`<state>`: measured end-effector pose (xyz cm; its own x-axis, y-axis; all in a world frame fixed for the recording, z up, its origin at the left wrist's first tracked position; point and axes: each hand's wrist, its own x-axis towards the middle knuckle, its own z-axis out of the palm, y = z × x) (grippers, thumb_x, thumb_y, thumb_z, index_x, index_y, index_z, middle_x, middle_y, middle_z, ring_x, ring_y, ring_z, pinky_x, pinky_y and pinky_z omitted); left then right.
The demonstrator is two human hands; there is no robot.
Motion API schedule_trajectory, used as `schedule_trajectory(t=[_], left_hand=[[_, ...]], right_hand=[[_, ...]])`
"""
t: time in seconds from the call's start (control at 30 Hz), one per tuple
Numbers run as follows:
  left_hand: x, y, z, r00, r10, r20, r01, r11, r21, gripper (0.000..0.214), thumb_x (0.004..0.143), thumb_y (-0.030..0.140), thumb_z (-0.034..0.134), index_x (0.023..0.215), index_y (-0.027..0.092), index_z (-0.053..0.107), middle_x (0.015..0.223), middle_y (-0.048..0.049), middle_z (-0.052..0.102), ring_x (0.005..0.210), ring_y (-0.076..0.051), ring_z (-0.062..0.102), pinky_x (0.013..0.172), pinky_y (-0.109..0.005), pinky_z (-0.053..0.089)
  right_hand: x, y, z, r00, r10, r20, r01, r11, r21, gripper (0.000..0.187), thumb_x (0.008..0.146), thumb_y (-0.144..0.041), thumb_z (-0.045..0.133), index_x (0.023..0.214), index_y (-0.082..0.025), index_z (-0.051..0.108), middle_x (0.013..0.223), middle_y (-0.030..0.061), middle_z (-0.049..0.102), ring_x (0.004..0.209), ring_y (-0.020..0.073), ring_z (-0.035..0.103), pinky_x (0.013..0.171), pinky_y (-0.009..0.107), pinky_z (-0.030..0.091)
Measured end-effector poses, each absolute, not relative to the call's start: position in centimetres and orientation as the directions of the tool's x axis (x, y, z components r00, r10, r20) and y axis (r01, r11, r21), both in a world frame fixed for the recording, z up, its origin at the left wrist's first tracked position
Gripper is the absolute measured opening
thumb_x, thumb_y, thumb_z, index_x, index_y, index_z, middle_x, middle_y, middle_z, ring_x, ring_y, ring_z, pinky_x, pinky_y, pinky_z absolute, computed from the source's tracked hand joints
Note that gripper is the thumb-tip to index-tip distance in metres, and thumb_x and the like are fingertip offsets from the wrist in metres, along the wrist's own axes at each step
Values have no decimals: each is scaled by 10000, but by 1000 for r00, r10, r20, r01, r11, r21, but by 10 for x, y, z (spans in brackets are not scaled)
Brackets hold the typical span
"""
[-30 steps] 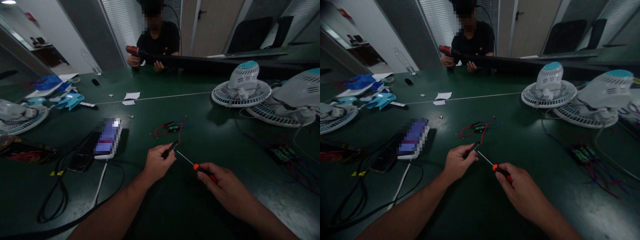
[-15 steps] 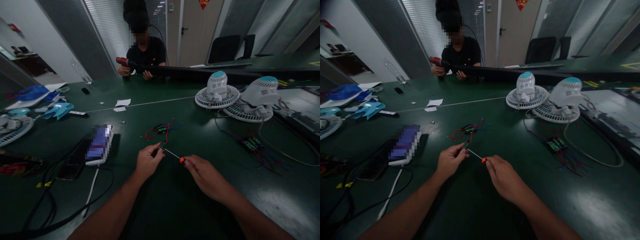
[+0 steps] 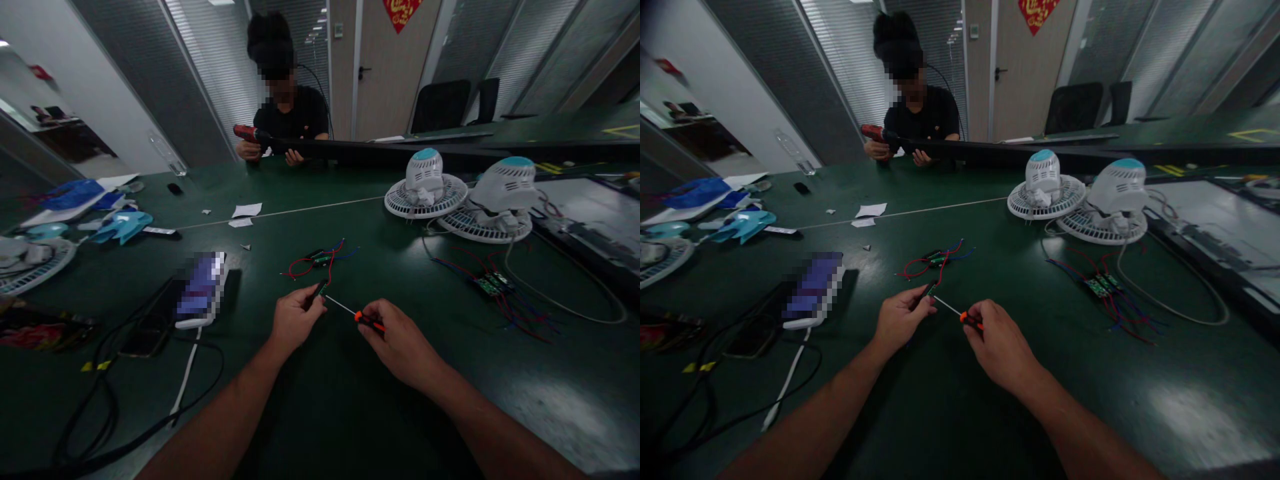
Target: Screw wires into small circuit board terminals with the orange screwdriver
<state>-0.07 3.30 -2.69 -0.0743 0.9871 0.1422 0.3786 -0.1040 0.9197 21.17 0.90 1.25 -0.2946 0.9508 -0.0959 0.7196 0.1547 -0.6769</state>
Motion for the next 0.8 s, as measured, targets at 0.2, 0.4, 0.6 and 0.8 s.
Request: schedule_trajectory(t=[0.2,0.4,0.6,0.8], left_hand=[[-3,37,-28,-38,996,84,284,-70,956,377,805,345,629,1120,143,677,877,-86,760,738,-189,725,593,-269,585],[0,52,-21,-38,996,86,462,-59,885,289,842,306,572,1062,155,682,857,-78,732,781,-195,695,671,-318,555],[4,61,-16,30,973,230,748,-174,641,188,784,177,614,944,215,705,1029,-78,643,1044,-271,577,951,-486,406],[-2,72,-21,24,990,140,775,-107,623,194,835,241,592,1004,221,685,1041,-61,622,1003,-228,591,909,-424,440]], right_hand=[[212,11,12,-306,950,-65,723,187,-665,153,882,-246,538,1012,-177,580,1011,93,653,940,211,628,814,340,486],[209,12,14,-319,947,-49,754,222,-618,139,885,-232,523,993,-190,601,1005,90,649,945,226,612,823,352,471],[212,11,16,-313,949,-45,793,235,-563,136,878,-203,508,947,-185,624,978,106,644,906,248,604,805,379,464],[215,13,15,-290,956,-45,794,214,-569,150,885,-227,516,968,-178,631,979,96,653,900,233,619,787,352,479]])
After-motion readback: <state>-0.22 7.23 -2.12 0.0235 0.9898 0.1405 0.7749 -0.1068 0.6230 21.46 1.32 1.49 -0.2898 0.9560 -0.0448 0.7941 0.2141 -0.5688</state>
